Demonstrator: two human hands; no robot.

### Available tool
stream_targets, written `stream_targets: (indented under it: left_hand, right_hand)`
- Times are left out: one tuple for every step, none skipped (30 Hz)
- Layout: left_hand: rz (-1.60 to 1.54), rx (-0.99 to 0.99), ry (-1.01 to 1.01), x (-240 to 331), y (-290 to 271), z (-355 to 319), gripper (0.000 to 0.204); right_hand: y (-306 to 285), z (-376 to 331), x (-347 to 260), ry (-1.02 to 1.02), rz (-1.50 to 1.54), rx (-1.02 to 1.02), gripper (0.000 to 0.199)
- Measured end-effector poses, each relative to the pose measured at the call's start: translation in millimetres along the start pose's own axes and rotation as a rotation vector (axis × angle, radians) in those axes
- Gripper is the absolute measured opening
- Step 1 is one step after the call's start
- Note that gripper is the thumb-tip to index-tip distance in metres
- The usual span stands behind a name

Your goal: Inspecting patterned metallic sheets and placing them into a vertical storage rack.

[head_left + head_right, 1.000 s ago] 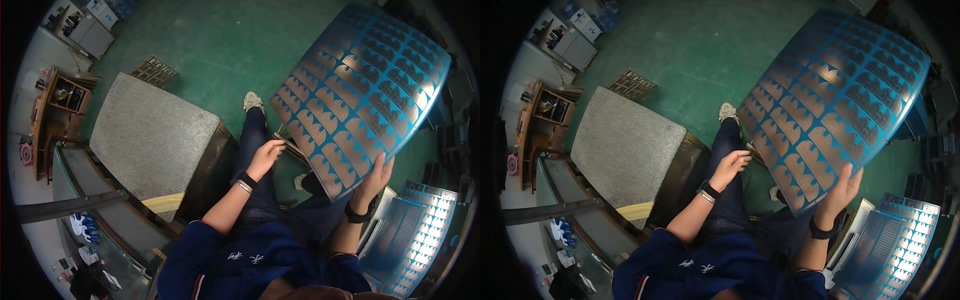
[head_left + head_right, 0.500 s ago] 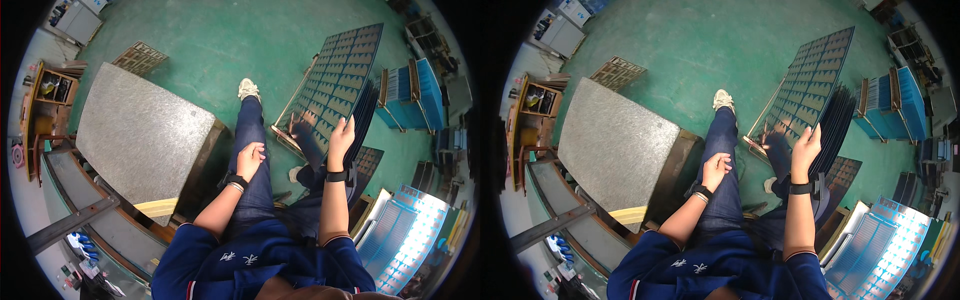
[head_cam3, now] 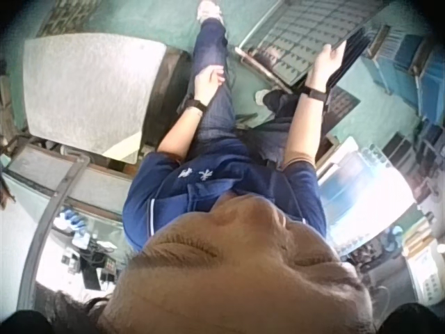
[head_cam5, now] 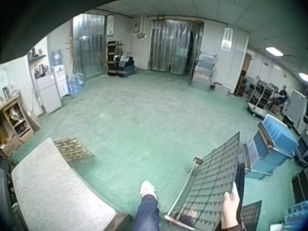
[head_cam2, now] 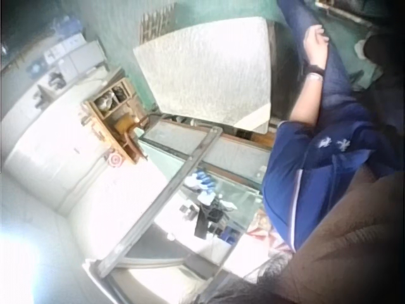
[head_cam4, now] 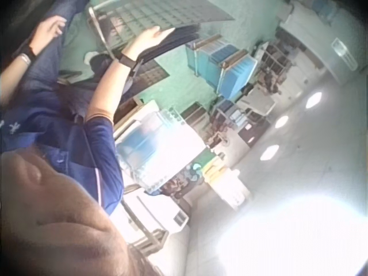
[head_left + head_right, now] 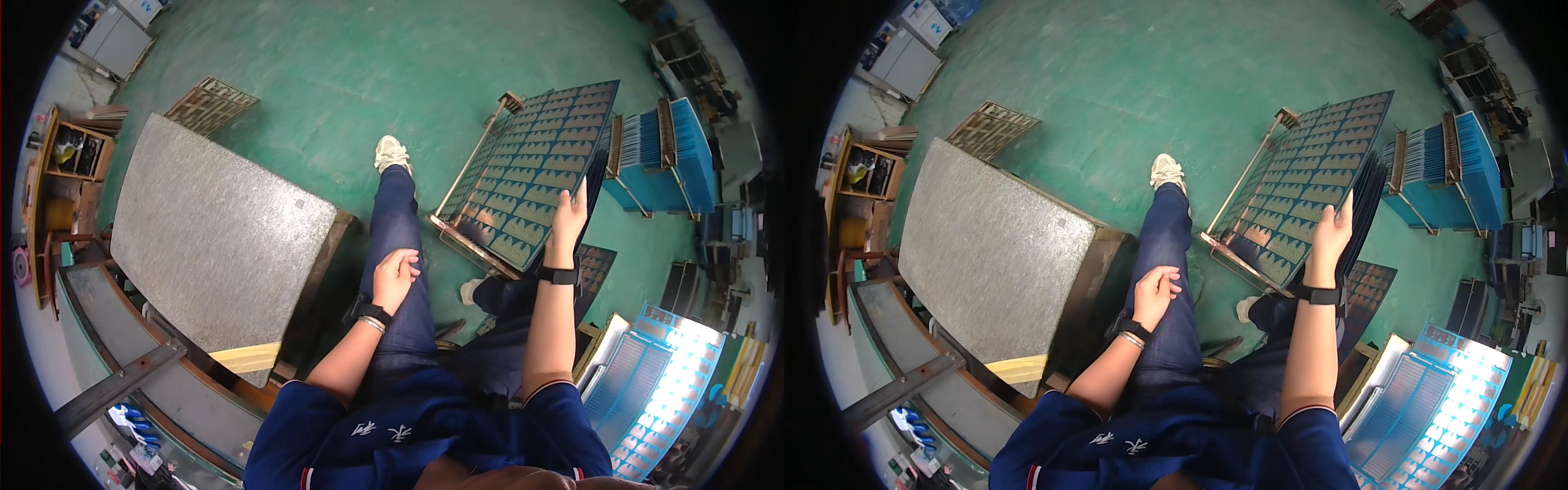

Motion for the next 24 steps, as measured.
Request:
stream_targets:
  left_hand:
    - [-0.003, -0.004, 0.002, -2, -1, 0, 0.022]
    - [-0.009, -0.004, 0.004, 0, 0, 0, 0.021]
    - [-0.010, -0.007, 0.008, 0, 0, -1, 0.021]
    - [-0.003, -0.002, 0.009, 1, 0, -1, 0.021]
    - [0.005, 0.005, 0.012, 2, -1, -1, 0.021]
    - [0.020, 0.011, 0.008, 1, -2, -1, 0.021]
    - [0.021, 0.006, 0.012, 1, -3, -1, 0.021]
    - [0.033, 0.003, 0.019, 4, 0, 0, 0.021]
    - [0.044, -0.007, 0.025, 5, 4, 1, 0.021]
    - [0.047, -0.009, 0.039, 6, 5, 2, 0.021]
    - [0.055, -0.025, 0.044, 3, 2, 2, 0.021]
    - [0.038, -0.009, 0.022, 1, 2, 2, 0.021]
    - [0.018, -0.012, 0.003, -1, 7, 3, 0.021]
    - [0.018, -0.034, -0.003, 0, 16, 4, 0.020]
    - [0.023, -0.029, -0.003, -5, 11, 4, 0.020]
    - [0.042, -0.015, 0.001, -9, 3, 4, 0.020]
    - [0.047, -0.028, 0.013, -10, 7, 4, 0.020]
    - [0.057, -0.020, 0.016, -10, 4, 4, 0.020]
    - [0.066, -0.011, 0.020, -9, 2, 4, 0.020]
    - [0.073, -0.018, 0.016, -7, 3, 4, 0.019]
    - [0.084, -0.028, 0.017, -4, 4, 3, 0.019]
    - [0.091, -0.035, 0.019, -5, 5, 4, 0.019]
    - [0.098, -0.041, 0.022, -6, 7, 4, 0.019]
    - [0.107, -0.050, 0.033, -6, 5, 4, 0.019]
  right_hand:
    - [3, 7, 2, -0.003, 0.002, 0.002, 0.051]
    - [5, 14, 7, -0.002, 0.001, -0.008, 0.052]
    - [8, 21, 12, 0.000, 0.000, -0.018, 0.052]
    - [12, 28, 18, 0.010, 0.025, -0.010, 0.053]
    - [16, 33, 21, 0.007, 0.028, -0.007, 0.053]
    - [21, 37, 25, 0.022, 0.028, -0.034, 0.053]
    - [26, 41, 29, 0.037, 0.027, -0.058, 0.053]
    - [26, 53, 50, 0.004, -0.037, -0.046, 0.053]
    - [29, 61, 62, -0.052, -0.149, -0.048, 0.052]
    - [35, 61, 68, -0.099, -0.259, -0.052, 0.051]
    - [47, 47, 62, -0.061, -0.390, -0.077, 0.049]
    - [54, 38, 64, 0.083, -0.431, -0.121, 0.047]
    - [50, 42, 79, 0.043, -0.595, -0.245, 0.046]
    - [41, 46, 108, -0.084, -0.549, -0.249, 0.045]
    - [42, 32, 111, -0.125, -0.569, -0.299, 0.044]
    - [41, 13, 100, -0.021, -0.413, -0.308, 0.042]
    - [22, 14, 109, -0.099, -0.351, -0.297, 0.040]
    - [4, 7, 102, -0.029, -0.279, -0.275, 0.039]
    - [-16, -2, 94, 0.037, -0.204, -0.253, 0.038]
    - [-49, -2, 95, 0.080, -0.183, -0.208, 0.037]
    - [-84, -5, 90, 0.078, -0.184, -0.126, 0.036]
    - [-125, -6, 91, 0.097, -0.231, -0.010, 0.034]
    - [-167, -11, 97, 0.071, -0.300, 0.112, 0.032]
    - [-202, -23, 96, -0.020, -0.474, 0.186, 0.031]
Point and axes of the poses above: each hand's wrist, its own z-axis towards the middle knuckle, its own y-axis out of the palm, x = y × z, the point moved 1 cm from there along z, towards the middle knuckle, and after that the axes turned 10 degrees about x, right-handed, at the moved point
